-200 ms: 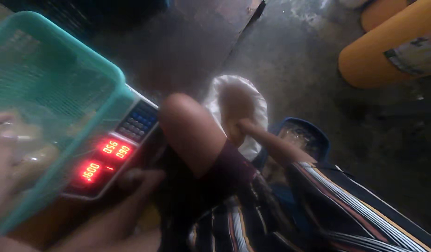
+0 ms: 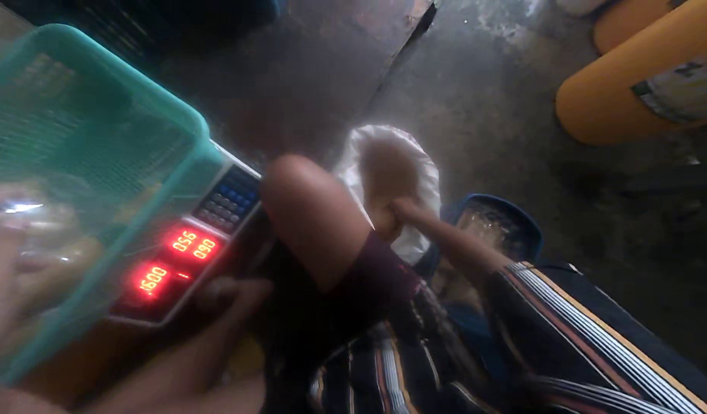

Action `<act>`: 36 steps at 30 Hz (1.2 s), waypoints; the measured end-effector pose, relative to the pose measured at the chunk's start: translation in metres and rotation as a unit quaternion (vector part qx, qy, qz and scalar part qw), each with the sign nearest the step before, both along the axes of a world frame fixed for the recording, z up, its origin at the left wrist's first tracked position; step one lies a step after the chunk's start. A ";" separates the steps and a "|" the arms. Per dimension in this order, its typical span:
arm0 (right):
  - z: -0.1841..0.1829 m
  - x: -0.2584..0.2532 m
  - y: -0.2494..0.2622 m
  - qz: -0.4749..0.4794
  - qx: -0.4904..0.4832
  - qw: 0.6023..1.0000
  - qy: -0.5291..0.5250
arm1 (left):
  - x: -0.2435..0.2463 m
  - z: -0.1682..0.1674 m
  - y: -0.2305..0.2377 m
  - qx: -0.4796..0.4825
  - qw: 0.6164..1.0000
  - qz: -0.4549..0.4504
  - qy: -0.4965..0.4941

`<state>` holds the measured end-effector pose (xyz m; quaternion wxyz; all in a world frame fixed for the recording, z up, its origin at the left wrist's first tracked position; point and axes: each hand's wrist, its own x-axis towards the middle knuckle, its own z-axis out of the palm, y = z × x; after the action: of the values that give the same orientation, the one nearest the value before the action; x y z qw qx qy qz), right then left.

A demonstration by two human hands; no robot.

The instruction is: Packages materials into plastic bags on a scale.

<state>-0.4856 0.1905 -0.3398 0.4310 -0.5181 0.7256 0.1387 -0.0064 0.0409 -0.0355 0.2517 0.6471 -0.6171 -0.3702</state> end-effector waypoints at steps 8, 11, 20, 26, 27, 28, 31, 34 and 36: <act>-0.006 -0.004 0.009 -0.119 -0.023 0.989 -0.083 | 0.018 0.029 -0.018 -0.110 0.989 -0.050 -0.088; -0.020 0.001 0.010 -0.179 -0.047 0.971 -0.148 | 0.034 0.019 -0.006 -0.053 0.990 0.056 -0.116; -0.013 0.023 0.015 -0.434 -0.117 0.879 -0.159 | 0.026 0.029 -0.005 -0.088 0.988 0.035 -0.119; 0.002 0.031 0.013 -0.464 -0.136 0.862 -0.154 | 0.033 0.023 -0.007 -0.178 0.971 -0.019 -0.156; 0.002 0.031 0.015 -0.464 -0.136 0.864 -0.145 | 0.026 0.028 -0.004 -0.182 0.969 -0.021 -0.166; 0.002 0.033 0.015 -0.462 -0.134 0.866 -0.136 | 0.014 0.038 0.000 -0.182 0.968 -0.019 -0.174; 0.010 0.040 0.011 -0.440 -0.151 0.878 -0.111 | -0.013 0.058 0.004 -0.166 0.967 -0.001 -0.192; 0.022 0.045 0.009 -0.446 -0.195 0.868 -0.100 | -0.015 0.061 0.003 -0.159 0.969 -0.004 -0.190; 0.025 0.042 0.008 -0.446 -0.231 0.860 -0.093 | -0.016 0.062 0.002 -0.149 0.970 -0.003 -0.190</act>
<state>-0.4434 0.1985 -0.3151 0.3802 -0.2344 0.8467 -0.2892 -0.0223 0.0425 0.0262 0.2230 0.6590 -0.7035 -0.1451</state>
